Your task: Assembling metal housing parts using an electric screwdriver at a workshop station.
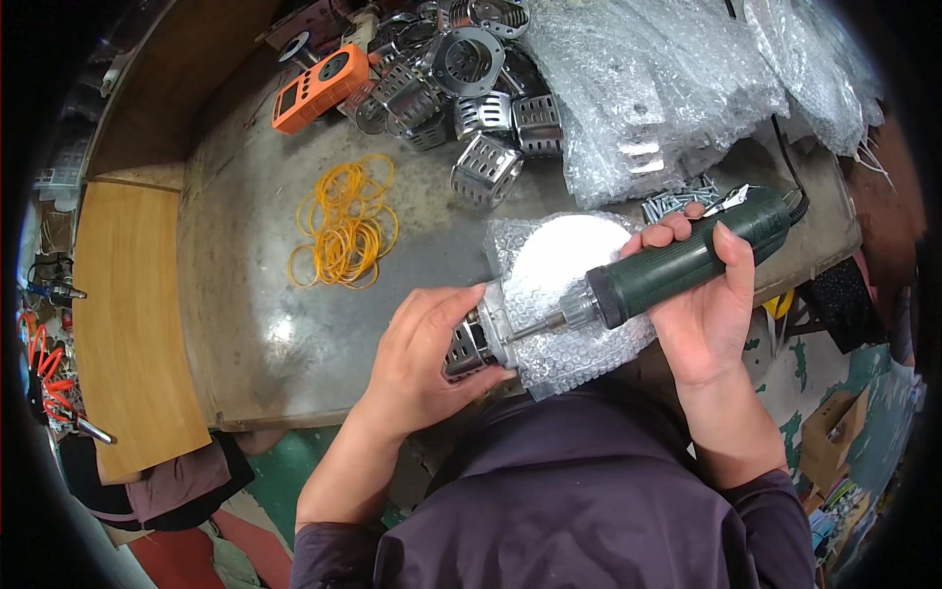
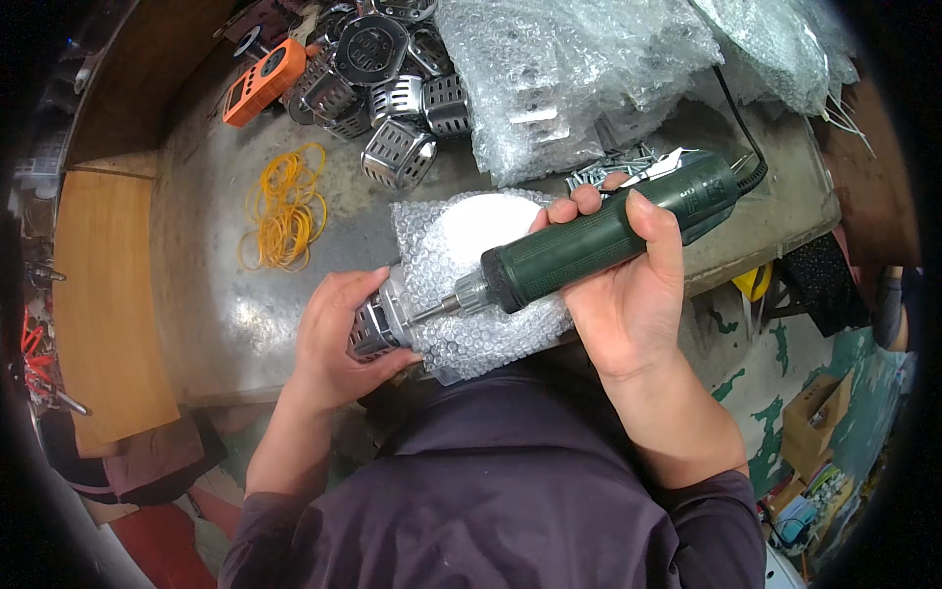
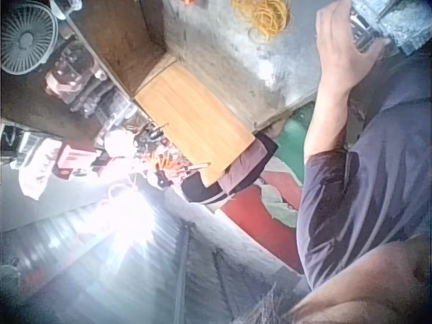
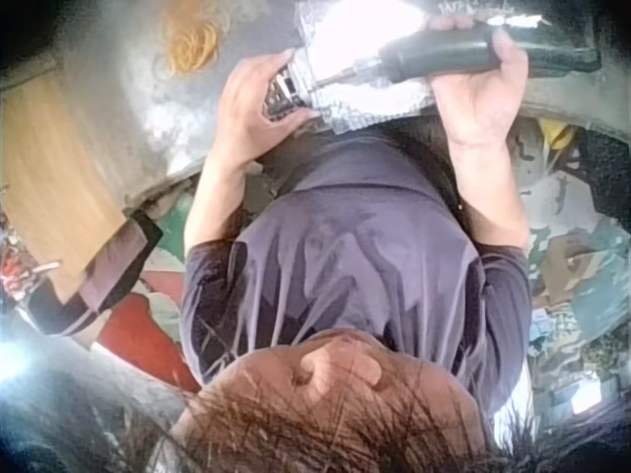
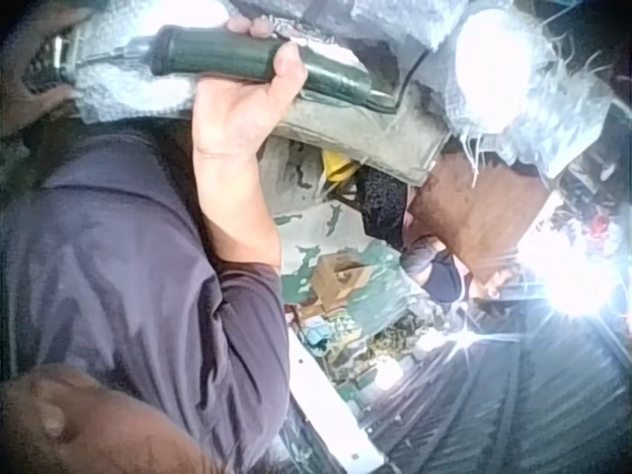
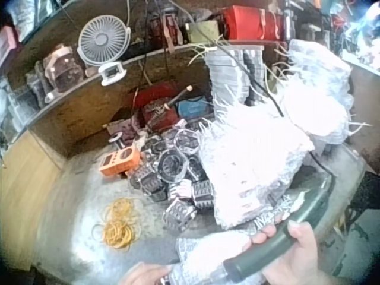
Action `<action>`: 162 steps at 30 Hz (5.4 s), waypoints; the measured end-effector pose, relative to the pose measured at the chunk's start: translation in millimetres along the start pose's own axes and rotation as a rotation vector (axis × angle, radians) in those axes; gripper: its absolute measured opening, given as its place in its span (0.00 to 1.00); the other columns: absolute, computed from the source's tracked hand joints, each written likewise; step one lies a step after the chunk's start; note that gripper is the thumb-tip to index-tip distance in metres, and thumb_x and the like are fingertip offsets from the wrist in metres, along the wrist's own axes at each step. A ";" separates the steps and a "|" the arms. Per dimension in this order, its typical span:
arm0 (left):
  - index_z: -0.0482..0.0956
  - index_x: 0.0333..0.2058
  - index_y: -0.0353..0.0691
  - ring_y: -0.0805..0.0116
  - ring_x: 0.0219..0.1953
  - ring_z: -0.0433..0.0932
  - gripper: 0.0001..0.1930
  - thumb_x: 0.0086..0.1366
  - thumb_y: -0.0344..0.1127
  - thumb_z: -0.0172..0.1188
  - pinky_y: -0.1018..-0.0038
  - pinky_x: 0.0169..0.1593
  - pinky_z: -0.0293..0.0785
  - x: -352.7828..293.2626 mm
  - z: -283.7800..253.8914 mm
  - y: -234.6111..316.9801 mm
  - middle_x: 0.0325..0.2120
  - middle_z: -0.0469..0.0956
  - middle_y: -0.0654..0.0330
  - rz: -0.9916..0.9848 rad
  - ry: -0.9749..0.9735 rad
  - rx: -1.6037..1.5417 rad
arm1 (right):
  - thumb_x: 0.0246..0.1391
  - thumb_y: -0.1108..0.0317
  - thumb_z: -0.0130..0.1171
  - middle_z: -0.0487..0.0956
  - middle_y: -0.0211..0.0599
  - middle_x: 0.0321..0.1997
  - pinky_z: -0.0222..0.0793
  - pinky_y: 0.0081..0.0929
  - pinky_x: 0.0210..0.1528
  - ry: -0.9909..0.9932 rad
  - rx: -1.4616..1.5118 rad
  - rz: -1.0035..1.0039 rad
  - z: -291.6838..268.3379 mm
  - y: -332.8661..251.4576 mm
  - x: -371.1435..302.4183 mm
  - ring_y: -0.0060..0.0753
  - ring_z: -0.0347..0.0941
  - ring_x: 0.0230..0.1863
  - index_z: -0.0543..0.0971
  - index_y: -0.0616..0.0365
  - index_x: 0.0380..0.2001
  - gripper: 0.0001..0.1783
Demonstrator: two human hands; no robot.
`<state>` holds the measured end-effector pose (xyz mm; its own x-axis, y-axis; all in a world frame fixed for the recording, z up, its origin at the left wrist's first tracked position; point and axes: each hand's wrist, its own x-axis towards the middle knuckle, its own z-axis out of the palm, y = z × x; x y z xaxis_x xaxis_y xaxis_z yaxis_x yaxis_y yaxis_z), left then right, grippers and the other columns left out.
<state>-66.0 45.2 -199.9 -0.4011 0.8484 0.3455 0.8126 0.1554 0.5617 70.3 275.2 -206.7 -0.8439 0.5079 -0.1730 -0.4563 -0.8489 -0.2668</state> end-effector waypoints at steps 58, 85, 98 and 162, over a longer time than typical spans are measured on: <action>0.66 0.51 0.33 0.47 0.46 0.75 0.41 0.36 0.30 0.78 0.61 0.48 0.74 -2.3 6.7 -5.5 0.48 0.73 0.45 0.040 0.042 -0.082 | 0.56 0.63 0.60 0.77 0.37 0.37 0.64 0.44 0.63 0.093 -0.014 -0.028 7.2 5.7 12.1 0.37 0.74 0.43 0.73 0.54 0.39 0.11; 0.66 0.52 0.36 0.45 0.49 0.73 0.35 0.45 0.29 0.74 0.61 0.51 0.72 20.9 -37.3 22.1 0.50 0.72 0.45 -0.273 -0.317 -0.071 | 0.57 0.64 0.59 0.75 0.39 0.38 0.60 0.48 0.66 -0.023 -0.040 -0.103 22.4 -19.7 10.6 0.38 0.72 0.45 0.72 0.59 0.43 0.14; 0.71 0.36 0.54 0.64 0.46 0.71 0.15 0.51 0.32 0.65 0.53 0.59 0.68 -10.1 -16.6 4.9 0.51 0.73 0.67 0.634 0.048 0.483 | 0.57 0.62 0.59 0.75 0.37 0.38 0.59 0.48 0.67 -0.078 0.064 -0.053 40.4 -14.0 -15.5 0.37 0.73 0.44 0.71 0.57 0.45 0.16; 0.61 0.54 0.29 0.46 0.39 0.69 0.33 0.62 0.50 0.60 0.56 0.46 0.65 -24.3 -1.1 -8.1 0.44 0.69 0.41 -0.002 -0.010 0.033 | 0.56 0.63 0.59 0.76 0.36 0.35 0.67 0.45 0.60 0.100 -0.044 -0.011 8.9 6.0 0.1 0.37 0.74 0.42 0.73 0.56 0.43 0.14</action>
<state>-63.3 22.8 -212.0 -0.3988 0.8531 0.3363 0.8252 0.1739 0.5374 65.0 268.8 -199.9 -0.8053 0.5314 -0.2627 -0.4509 -0.8368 -0.3104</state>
